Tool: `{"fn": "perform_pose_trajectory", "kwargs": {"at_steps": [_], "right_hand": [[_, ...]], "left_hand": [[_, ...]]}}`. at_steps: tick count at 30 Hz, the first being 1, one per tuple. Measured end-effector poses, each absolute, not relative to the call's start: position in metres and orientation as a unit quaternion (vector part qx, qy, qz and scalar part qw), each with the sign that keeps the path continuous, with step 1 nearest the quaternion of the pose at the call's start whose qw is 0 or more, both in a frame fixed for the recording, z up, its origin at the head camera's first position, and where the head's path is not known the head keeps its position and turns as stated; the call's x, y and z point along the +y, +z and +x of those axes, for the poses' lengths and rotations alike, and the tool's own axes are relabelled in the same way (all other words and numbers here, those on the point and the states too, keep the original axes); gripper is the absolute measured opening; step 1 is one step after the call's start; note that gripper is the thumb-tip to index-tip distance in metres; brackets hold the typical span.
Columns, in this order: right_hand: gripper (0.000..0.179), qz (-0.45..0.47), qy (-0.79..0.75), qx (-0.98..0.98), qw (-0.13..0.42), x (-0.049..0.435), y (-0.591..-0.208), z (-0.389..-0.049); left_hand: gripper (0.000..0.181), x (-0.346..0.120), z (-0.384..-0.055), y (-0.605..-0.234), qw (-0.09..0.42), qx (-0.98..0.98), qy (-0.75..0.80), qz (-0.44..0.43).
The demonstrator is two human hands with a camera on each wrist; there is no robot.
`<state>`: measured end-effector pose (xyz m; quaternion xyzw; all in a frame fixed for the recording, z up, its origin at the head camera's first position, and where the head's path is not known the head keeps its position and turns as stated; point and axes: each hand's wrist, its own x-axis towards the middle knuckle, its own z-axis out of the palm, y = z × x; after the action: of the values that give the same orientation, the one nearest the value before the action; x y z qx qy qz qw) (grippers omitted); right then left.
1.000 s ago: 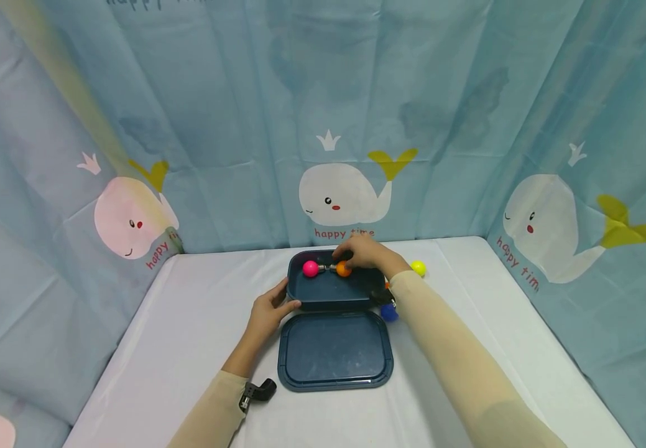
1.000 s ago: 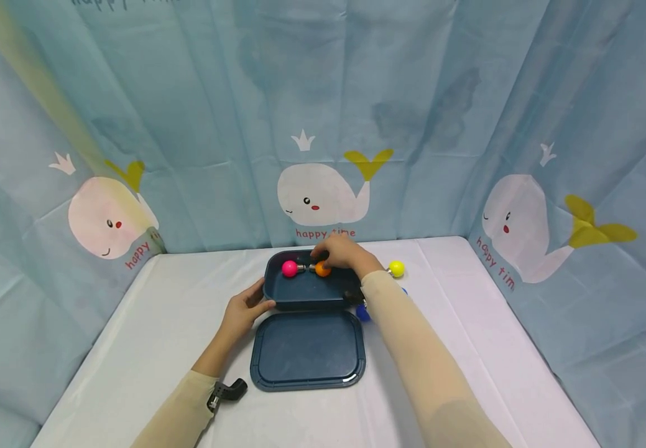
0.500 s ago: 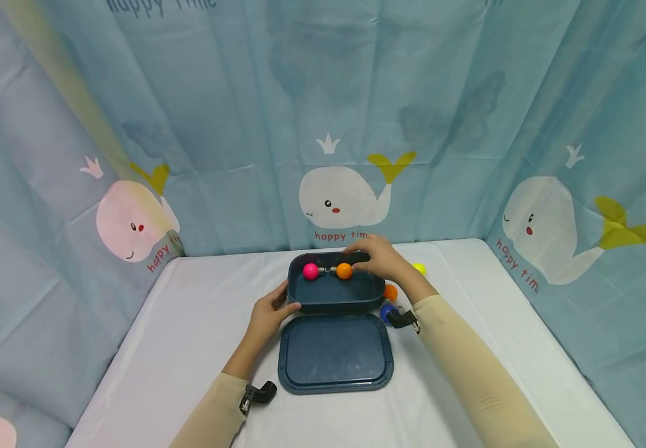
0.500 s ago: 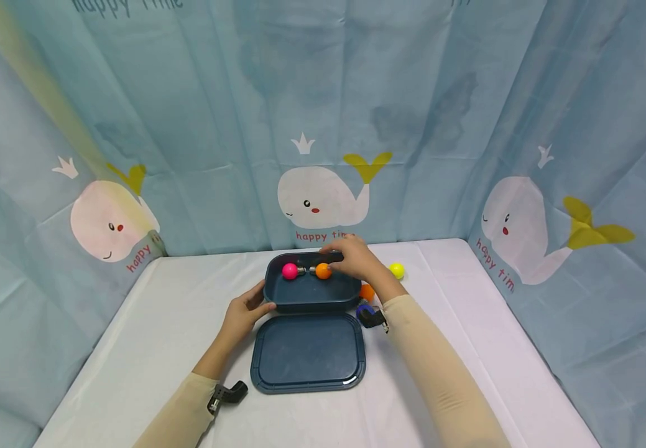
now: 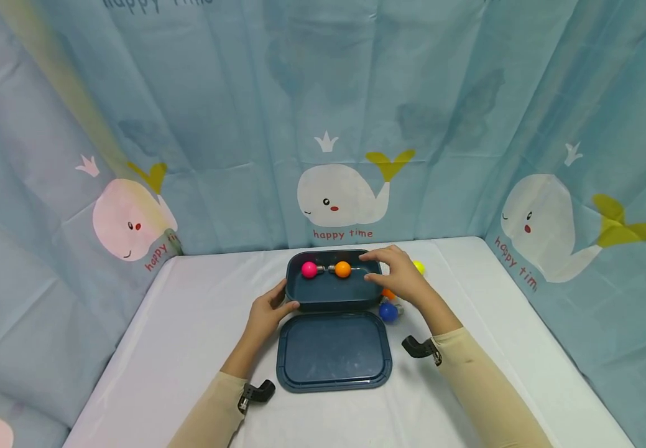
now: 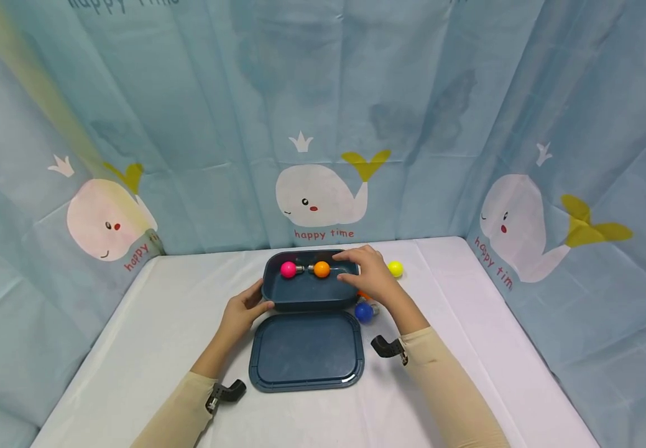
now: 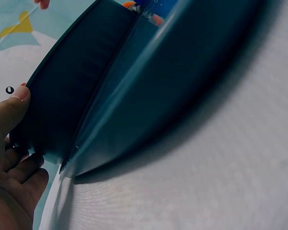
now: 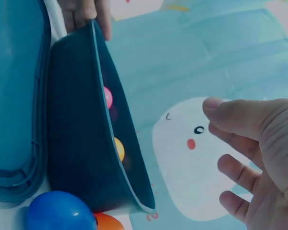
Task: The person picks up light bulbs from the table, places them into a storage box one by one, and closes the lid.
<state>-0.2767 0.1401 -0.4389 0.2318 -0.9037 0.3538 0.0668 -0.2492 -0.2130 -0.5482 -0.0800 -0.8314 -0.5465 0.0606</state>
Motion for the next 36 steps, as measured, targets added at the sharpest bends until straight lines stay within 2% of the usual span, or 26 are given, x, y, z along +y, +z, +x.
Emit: {"fn": "perform_pose_trajectory", "kwargs": {"at_steps": [16,30,36], "right_hand": [[0.042,0.213,0.386,-0.893,0.094,0.164,-0.454,-0.248],[0.039,0.208,0.372,-0.897,0.119,0.192,-0.455,-0.258],[0.039,0.185,0.374,-0.903,0.104,0.207,-0.455,-0.261]], "left_hand": [[0.083,-0.214,-0.250,-0.552,0.065,-0.834,-0.541,-0.089],[0.084,-0.215,-0.252,-0.553,0.055,-0.827,-0.552,-0.086],[0.084,-0.215,-0.251,-0.551,0.054,-0.829,-0.550,-0.084]]}}
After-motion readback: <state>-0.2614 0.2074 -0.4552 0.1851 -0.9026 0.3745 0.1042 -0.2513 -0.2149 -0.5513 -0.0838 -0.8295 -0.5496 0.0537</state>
